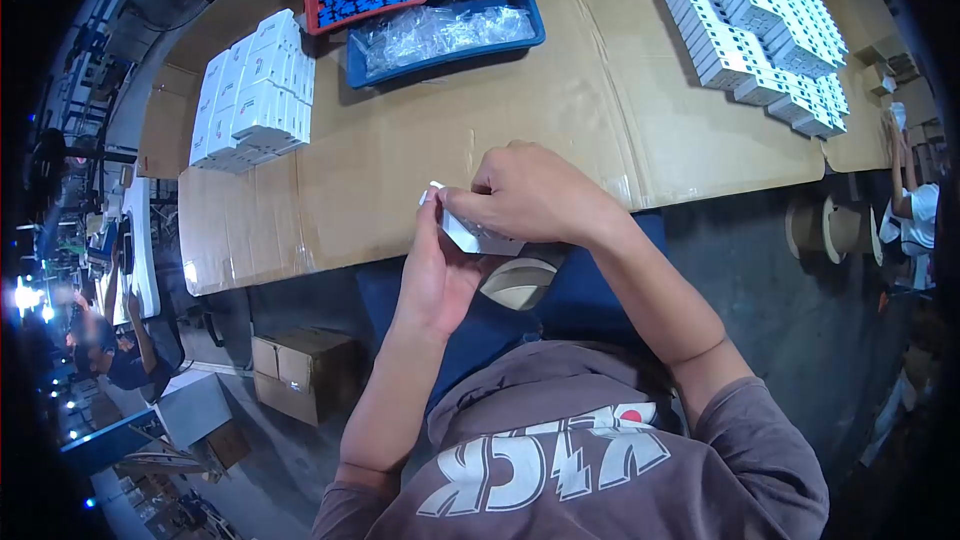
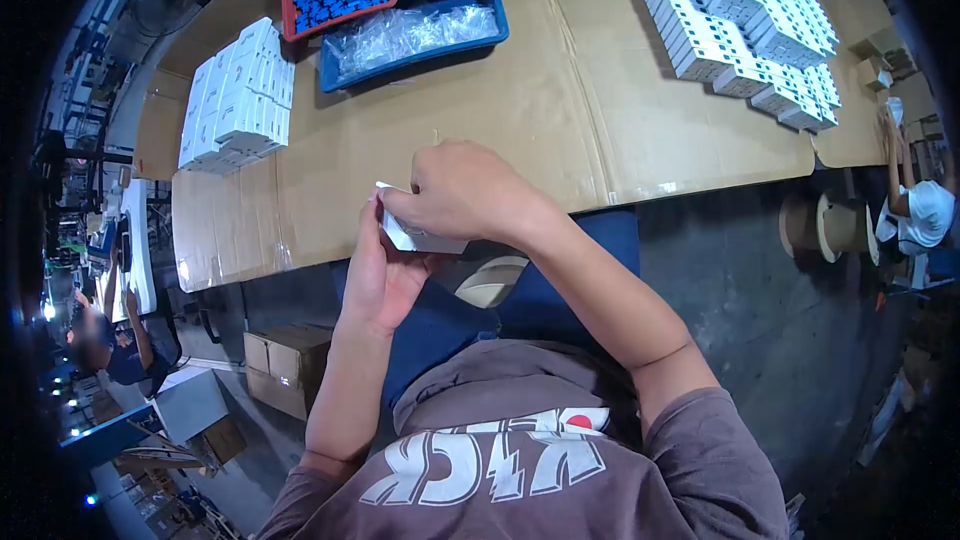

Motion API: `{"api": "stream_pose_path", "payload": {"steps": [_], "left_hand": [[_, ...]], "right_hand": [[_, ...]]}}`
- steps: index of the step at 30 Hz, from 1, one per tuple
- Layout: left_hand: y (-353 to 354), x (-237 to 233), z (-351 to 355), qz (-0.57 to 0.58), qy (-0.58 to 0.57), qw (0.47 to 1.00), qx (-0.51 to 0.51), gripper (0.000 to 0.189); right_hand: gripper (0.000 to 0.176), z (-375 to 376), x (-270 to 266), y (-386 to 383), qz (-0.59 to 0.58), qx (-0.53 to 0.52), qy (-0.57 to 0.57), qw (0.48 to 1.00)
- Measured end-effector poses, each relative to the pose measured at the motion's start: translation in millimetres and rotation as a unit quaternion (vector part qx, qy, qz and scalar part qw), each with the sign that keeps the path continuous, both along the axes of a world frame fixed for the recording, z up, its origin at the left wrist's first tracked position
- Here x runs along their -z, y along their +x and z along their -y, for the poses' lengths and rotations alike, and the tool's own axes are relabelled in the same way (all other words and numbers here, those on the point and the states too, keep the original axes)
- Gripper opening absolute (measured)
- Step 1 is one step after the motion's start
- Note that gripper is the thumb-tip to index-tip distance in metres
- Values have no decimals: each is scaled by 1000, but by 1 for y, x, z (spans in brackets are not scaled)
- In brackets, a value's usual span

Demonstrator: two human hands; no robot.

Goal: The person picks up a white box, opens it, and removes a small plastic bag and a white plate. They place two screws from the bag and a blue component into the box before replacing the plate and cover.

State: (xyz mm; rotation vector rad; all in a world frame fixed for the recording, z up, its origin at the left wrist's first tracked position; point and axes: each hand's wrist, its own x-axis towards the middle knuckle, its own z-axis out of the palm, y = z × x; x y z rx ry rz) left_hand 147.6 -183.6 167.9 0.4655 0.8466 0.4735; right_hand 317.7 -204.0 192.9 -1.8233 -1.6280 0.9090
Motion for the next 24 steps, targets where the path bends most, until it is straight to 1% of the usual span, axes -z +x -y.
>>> {"api": "stream_pose_path", "payload": {"steps": [3, 7, 10, 16, 17, 20, 21, 24], "left_hand": [[-1, -2, -1, -5, 3, 1000, 6, 52], [-8, 11, -3, -5, -3, 1000, -4, 51], [-10, 10, -2, -7, -5, 1000, -6, 51], [-12, 8, 0, -13, 9, 999, -44, 50], [-14, 9, 0, -6, 23, 999, -29, 50], [-13, 3, 2, -21, 45, 997, -51, 51], [-13, 5, 3, -19, 81, 994, -64, 50], [-19, 13, 1, -23, 207, 973, -99, 48]], "right_hand": [[54, -1, -3, -1, 8, -1, -1, 1000], [54, -1, -2, -5, 24, -5, 4, 1000], [54, -2, 0, -7, 28, -9, 14, 999], [53, 1, -4, -9, 35, -26, 43, 998], [53, 1, -7, -10, 32, -27, 44, 998], [49, 3, -10, -9, 16, -47, 48, 998], [46, 3, -10, -8, 10, -56, 51, 997], [39, 8, -13, -7, -105, -68, 67, 990]]}}
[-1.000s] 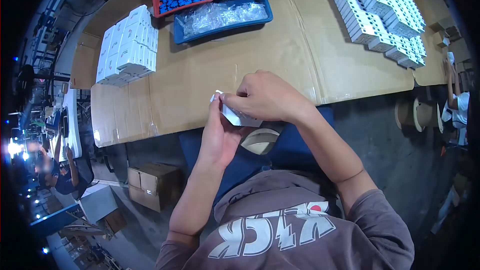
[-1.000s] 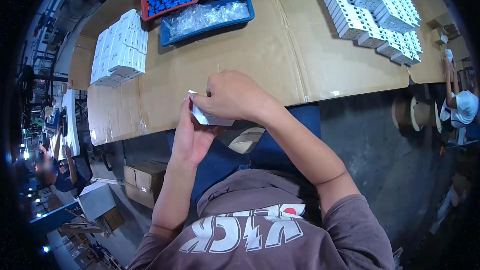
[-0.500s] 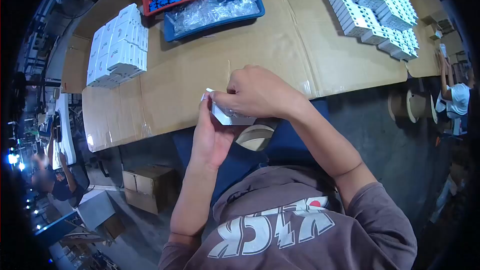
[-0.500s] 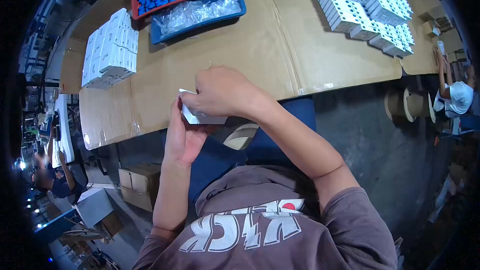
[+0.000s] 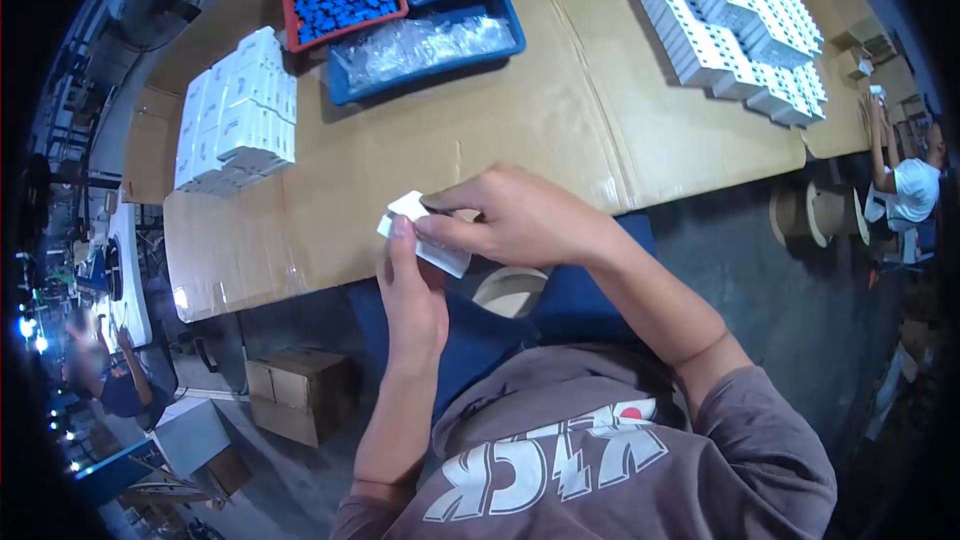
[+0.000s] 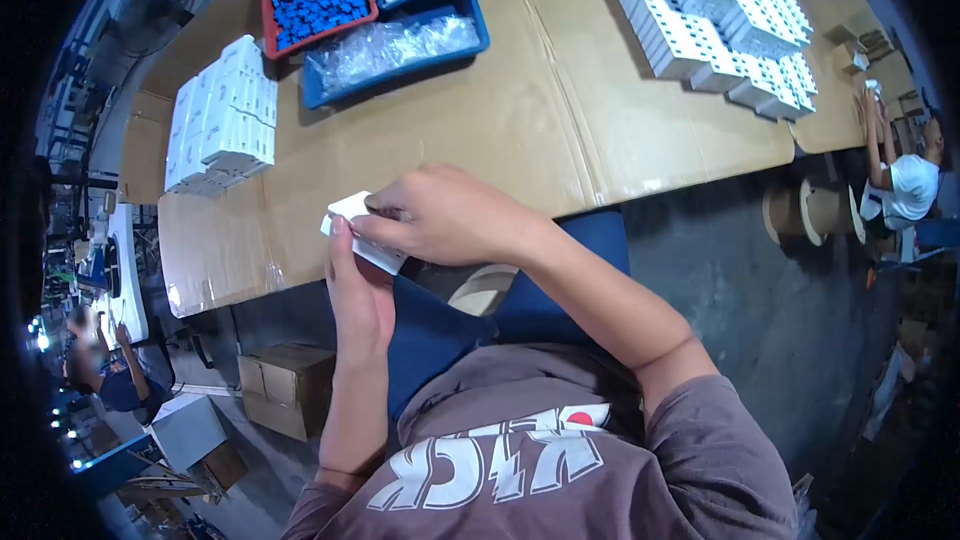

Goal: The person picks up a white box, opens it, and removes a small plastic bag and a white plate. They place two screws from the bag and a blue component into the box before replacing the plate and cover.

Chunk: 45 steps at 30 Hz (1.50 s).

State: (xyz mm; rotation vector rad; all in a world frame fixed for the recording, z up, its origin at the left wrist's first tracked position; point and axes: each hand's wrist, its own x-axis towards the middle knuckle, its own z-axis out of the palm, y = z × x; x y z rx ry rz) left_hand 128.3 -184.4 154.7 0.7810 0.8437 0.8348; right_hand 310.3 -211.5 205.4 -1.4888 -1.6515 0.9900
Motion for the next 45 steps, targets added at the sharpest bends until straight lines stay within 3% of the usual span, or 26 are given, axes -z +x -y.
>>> {"api": "stream_pose_path", "payload": {"steps": [2, 4, 6, 8, 10, 11, 14, 15, 18, 19, 22, 23, 26, 30, 33, 36, 45], "left_hand": [[-2, 0, -5, -22, 103, 994, -19, 49], [4, -6, -7, -39, 224, 973, -32, 71], [5, -15, -4, -48, 307, 950, -18, 87], [3, -3, -6, -133, 413, 901, -1, 100], [3, 6, -8, -192, 522, 831, 17, 103], [7, 11, -6, -199, 530, 824, 1, 108], [18, 10, 1, -133, 453, 881, -37, 113], [24, 10, 2, -180, 462, 865, -72, 115], [29, 31, -3, -161, 500, 842, -127, 114], [29, 30, 1, -191, 457, 859, -129, 129], [32, 37, -1, -131, 466, 858, -172, 107], [33, 36, 1, -167, 438, 864, -183, 100], [33, 30, 0, -148, 445, 866, -176, 94], [30, 23, 0, -164, 426, 876, -155, 90], [27, 29, -1, -152, 361, 915, -100, 97], [30, 40, 0, -123, 302, 939, -110, 92], [40, 59, -7, -24, 189, 971, -141, 75]], "right_hand": [[43, 4, 19, -5, -151, 1, -9, 988], [48, 9, 27, -12, -319, 12, 25, 947], [52, 12, 25, -6, -339, 12, -31, 940], [54, 20, 27, -10, -398, 53, -102, 910], [57, 26, 15, -18, -388, 45, -102, 915], [58, 26, 23, -24, -393, 60, -76, 914], [60, 30, 26, -42, -389, 100, -62, 914], [61, 30, 31, -52, -414, 116, -54, 901], [62, 32, 32, -68, -373, 150, -8, 915], [61, 33, 34, -71, -402, 162, -12, 901], [61, 36, 33, -69, -405, 140, -18, 903], [59, 38, 30, -69, -406, 140, -19, 903], [58, 37, 35, -68, -325, 170, 37, 930], [53, 36, 33, -64, -270, 171, 39, 947], [49, 31, 36, -60, -252, 180, 19, 950], [47, 23, 31, -47, -228, 155, -108, 955], [50, 3, 51, -35, -153, 141, -132, 969]]}}
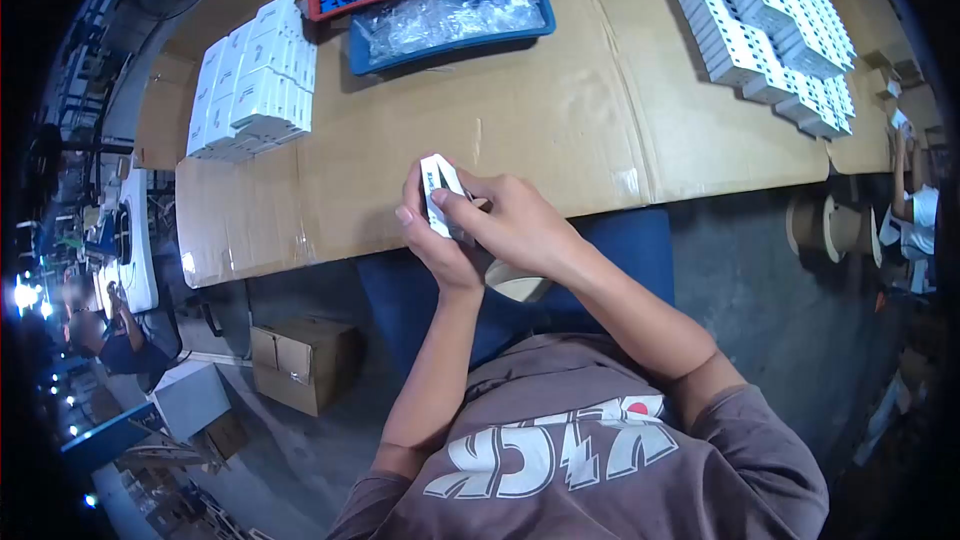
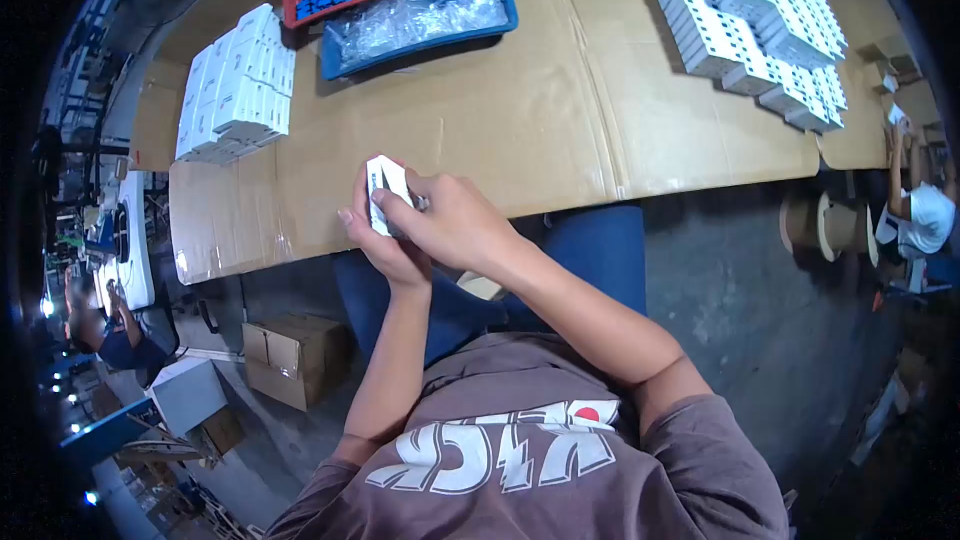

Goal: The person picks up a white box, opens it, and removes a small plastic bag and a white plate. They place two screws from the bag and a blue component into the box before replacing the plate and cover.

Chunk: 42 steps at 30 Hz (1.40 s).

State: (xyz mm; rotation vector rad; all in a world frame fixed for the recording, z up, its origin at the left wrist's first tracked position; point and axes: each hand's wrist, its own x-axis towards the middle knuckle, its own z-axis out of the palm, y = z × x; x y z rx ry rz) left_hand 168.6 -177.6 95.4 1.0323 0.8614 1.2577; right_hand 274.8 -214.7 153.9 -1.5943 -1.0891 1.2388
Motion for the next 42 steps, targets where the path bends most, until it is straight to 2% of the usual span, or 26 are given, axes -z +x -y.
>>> {"api": "stream_pose_path", "payload": {"steps": [3, 4, 8, 11, 14, 17, 18, 21, 22, 23, 25, 26, 29, 30, 31, 32, 33, 34, 37, 38, 41, 42], "left_hand": [[-1, 12, -11, -60, 15, 998, -16, 72], [0, 16, -14, -70, 18, 997, -25, 70], [2, 16, -24, -1, -75, 997, -3, 71], [3, 25, -32, -7, -113, 993, -20, 74], [-4, 28, -45, 74, -194, 978, -15, 78], [-21, 41, -67, 169, -246, 954, -26, 83], [-21, 32, -65, 158, -236, 957, -53, 76], [-27, 46, -72, 190, -244, 951, -17, 67], [-26, 51, -70, 193, -232, 953, -12, 57], [-27, 70, -79, 158, -222, 962, -18, 47], [-29, 86, -77, 18, -100, 994, 35, 43], [-32, 93, -80, -77, -62, 994, 48, 46], [-38, 95, -80, -250, 29, 966, 56, 47], [-38, 85, -76, -284, 54, 956, 58, 68], [-39, 73, -70, -368, 114, 921, 62, 78], [-40, 61, -65, -447, 173, 875, 65, 87], [-41, 55, -61, -521, 230, 819, 67, 96], [-41, 61, -60, -511, 255, 819, 62, 114], [-49, 56, -57, -559, 269, 779, 86, 109], [-50, 60, -58, -548, 278, 784, 84, 108], [-48, 72, -63, -525, 292, 796, 77, 104], [-47, 75, -65, -520, 293, 799, 70, 103]], "right_hand": [[52, -11, 5, 7, 11, -23, -16, 1000], [58, -17, 13, 6, 12, -14, -32, 999], [66, -34, 19, 11, 53, -25, -83, 995], [64, -42, 12, 18, 57, -56, -114, 990], [64, -46, 26, 33, -28, -19, -136, 990], [59, -39, 27, 63, -188, 27, -132, 973], [56, -36, 34, 69, -191, 56, -109, 974], [44, -27, 73, 82, -174, 129, -45, 975], [44, -23, 77, 80, -157, 165, -47, 973], [40, -20, 92, 79, -94, 195, -36, 976], [36, -19, 120, 84, 99, 179, -8, 979], [37, -18, 128, 85, 117, 192, 8, 974], [41, -9, 126, 75, 188, 232, 58, 953], [43, -6, 124, 74, 226, 240, 80, 941], [45, -4, 122, 74, 263, 249, 103, 926], [52, -2, 121, 79, 286, 223, 70, 929], [53, 1, 117, 80, 298, 214, 74, 928], [53, 5, 113, 79, 309, 203, 77, 926], [55, 13, 119, 83, 362, 176, 76, 912], [56, 15, 123, 84, 383, 167, 72, 906], [56, 19, 118, 84, 333, 161, 39, 928], [51, 21, 119, 84, 363, 158, 73, 915]]}}
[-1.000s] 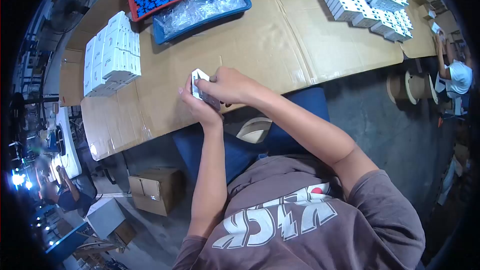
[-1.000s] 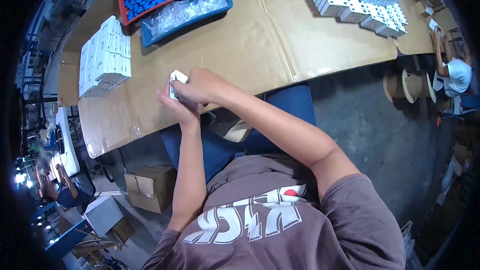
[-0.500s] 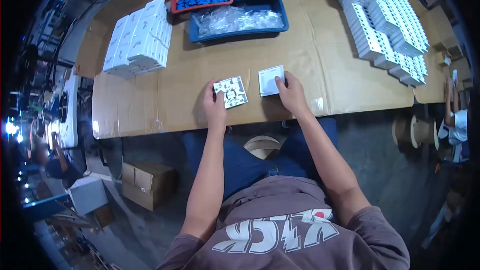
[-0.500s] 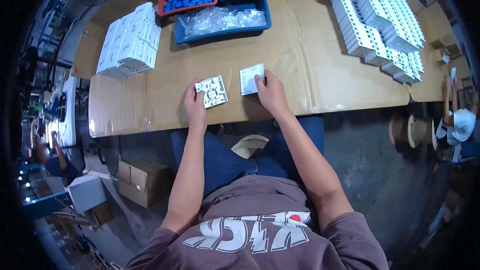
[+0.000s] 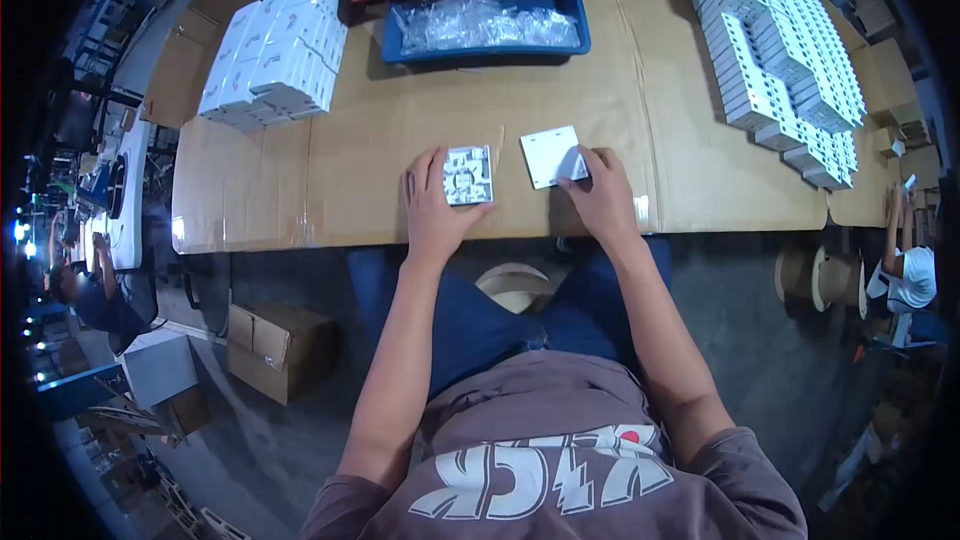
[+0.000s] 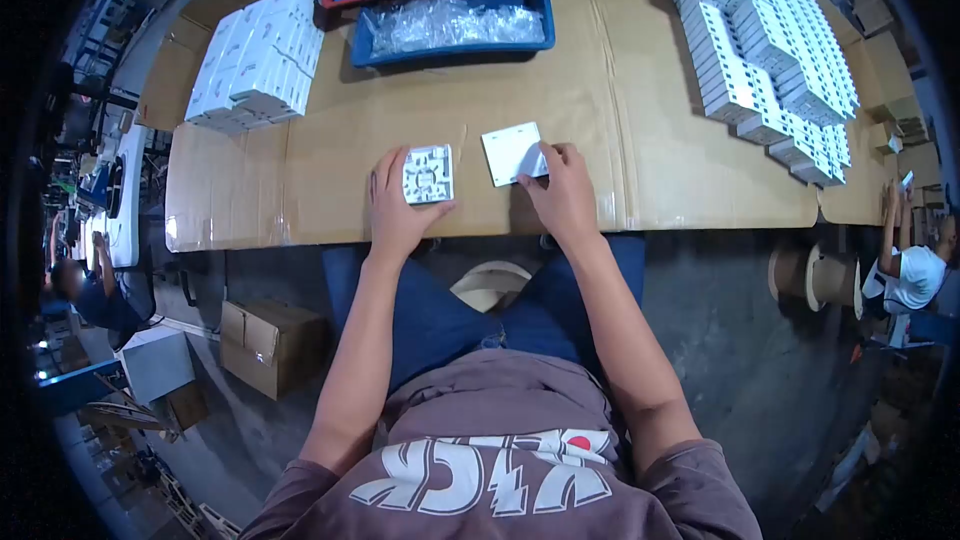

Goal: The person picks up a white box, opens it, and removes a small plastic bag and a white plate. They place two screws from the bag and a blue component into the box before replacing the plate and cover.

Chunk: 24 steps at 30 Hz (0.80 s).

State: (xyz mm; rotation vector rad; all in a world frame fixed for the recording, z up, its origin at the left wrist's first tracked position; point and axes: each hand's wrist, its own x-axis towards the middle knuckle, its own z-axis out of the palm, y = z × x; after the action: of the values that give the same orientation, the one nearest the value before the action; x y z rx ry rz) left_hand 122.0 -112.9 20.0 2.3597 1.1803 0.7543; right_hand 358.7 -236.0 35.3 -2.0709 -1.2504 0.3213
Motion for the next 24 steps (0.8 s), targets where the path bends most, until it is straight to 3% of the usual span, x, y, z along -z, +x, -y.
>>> {"api": "stream_pose_path", "payload": {"steps": [3, 8, 15, 20, 24], "left_hand": [[3, 0, -4, 1, 6, 1000, -13, 102], [12, -2, -7, -40, 29, 998, -44, 107], [20, -16, -7, -33, 10, 996, -81, 114], [17, -13, -10, -25, 21, 996, -80, 107], [16, -12, -11, -25, 8, 996, -83, 106]], "right_hand": [[47, 2, -6, -2, -63, 8, 3, 998], [28, -12, -15, 9, 10, 23, 49, 998], [17, -132, -48, 84, 12, 12, 123, 992], [19, -251, -41, 118, 96, -7, 26, 995], [21, -319, -5, 120, 212, -5, -70, 975]]}}
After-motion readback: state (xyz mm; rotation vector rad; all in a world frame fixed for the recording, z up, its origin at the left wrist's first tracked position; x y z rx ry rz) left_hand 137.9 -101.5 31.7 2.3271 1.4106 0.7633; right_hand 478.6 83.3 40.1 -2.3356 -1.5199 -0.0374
